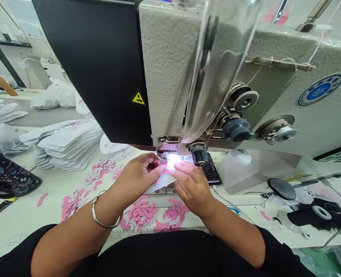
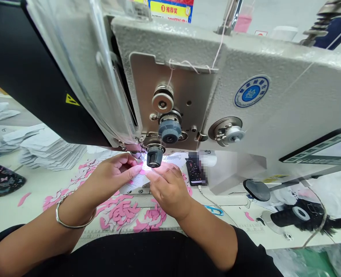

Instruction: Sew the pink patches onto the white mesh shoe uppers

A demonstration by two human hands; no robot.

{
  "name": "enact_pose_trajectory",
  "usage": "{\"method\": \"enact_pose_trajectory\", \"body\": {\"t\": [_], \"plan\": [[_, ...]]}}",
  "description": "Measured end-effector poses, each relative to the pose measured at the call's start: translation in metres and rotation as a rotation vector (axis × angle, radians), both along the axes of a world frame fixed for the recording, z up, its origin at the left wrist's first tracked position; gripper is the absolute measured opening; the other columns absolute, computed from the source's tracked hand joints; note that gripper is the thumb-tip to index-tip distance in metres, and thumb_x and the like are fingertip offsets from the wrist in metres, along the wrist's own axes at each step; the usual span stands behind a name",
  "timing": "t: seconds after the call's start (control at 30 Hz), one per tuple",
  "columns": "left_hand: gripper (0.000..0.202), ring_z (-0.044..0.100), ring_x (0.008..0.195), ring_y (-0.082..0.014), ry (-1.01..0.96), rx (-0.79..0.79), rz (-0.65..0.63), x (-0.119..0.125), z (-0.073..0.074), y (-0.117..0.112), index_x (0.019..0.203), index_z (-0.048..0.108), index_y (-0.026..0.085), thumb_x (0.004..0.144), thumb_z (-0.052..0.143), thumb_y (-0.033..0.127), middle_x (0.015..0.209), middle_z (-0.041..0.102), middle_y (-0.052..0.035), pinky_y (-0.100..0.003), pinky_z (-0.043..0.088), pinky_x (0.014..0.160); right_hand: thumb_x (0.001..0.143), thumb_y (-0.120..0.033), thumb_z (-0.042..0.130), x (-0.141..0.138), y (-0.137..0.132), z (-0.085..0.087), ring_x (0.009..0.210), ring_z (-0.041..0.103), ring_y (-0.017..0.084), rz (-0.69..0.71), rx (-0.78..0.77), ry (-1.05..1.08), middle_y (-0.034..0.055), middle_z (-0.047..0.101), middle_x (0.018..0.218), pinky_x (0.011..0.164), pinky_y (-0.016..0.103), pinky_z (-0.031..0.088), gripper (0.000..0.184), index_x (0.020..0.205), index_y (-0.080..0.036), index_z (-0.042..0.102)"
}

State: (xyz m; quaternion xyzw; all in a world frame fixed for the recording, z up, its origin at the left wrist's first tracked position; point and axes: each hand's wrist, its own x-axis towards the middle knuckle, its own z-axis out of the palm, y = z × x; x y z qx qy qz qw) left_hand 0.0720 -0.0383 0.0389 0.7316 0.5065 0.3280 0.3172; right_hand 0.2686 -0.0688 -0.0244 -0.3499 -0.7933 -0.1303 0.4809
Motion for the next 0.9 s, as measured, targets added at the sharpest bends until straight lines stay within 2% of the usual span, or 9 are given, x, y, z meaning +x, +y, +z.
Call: {"method": "enact_pose_trajectory", "body": {"t": [0.17,0.33,0.57,0.63,0.73,0.9], "plan": [[0.031,0.055,0.065,-0.0146,0.004,0.002,-0.006,0.000,-0.001,0.001,0.081,0.063,0.022,0.086,0.064,0.053,0.075,0.064,0.0011,-0.026,0.042,0.060,0.085,-0.004,0.060,0.002,0.003,-0.006,0.115,0.061,0.024,0.011,-0.013,-0.002,0.0084,0.067,0.113,0.096,0.043,0.053,0.047,0.127,-0.026,0.061],[0.031,0.052,0.062,-0.0135,-0.054,-0.070,-0.012,-0.002,-0.005,0.003,0.082,0.062,0.022,0.085,0.065,0.053,0.075,0.063,0.0016,-0.025,0.040,0.057,0.086,-0.006,0.060,0.003,0.004,-0.006,0.115,0.061,0.025,0.007,-0.016,-0.016,0.0076,0.067,0.112,0.095,0.044,0.053,0.047,0.128,-0.028,0.060],[0.030,0.046,0.063,-0.0116,-0.329,-0.256,-0.062,-0.002,-0.017,0.007,0.080,0.058,0.020,0.081,0.072,0.047,0.072,0.053,0.0033,-0.023,0.038,0.055,0.086,-0.005,0.060,0.003,0.002,-0.003,0.109,0.062,0.024,0.014,-0.009,-0.009,0.0081,0.067,0.111,0.090,0.041,0.052,0.044,0.125,-0.025,0.061],[0.029,0.047,0.065,-0.0108,-0.446,-0.303,-0.039,0.002,-0.019,0.006,0.085,0.058,0.021,0.078,0.076,0.043,0.075,0.053,0.0038,-0.021,0.040,0.057,0.086,-0.004,0.061,0.002,0.002,-0.002,0.107,0.062,0.023,0.007,-0.005,-0.004,0.0078,0.067,0.110,0.089,0.041,0.052,0.045,0.125,-0.026,0.061],[0.030,0.051,0.065,-0.0109,-0.584,-0.400,0.001,0.007,-0.018,0.004,0.093,0.060,0.022,0.075,0.079,0.036,0.076,0.055,0.0035,-0.021,0.042,0.058,0.086,-0.003,0.060,0.002,0.002,-0.001,0.107,0.062,0.023,0.011,-0.014,0.008,0.0078,0.067,0.110,0.088,0.042,0.053,0.044,0.124,-0.026,0.061],[0.021,0.057,0.063,-0.0139,-0.699,-0.570,-0.087,0.013,-0.012,0.004,0.081,0.062,0.016,0.074,0.077,0.031,0.074,0.060,-0.0020,-0.023,0.045,0.057,0.088,-0.005,0.060,0.004,0.002,0.003,0.105,0.063,0.024,0.031,-0.059,0.029,0.0079,0.067,0.111,0.091,0.044,0.053,0.038,0.120,-0.025,0.064]]}}
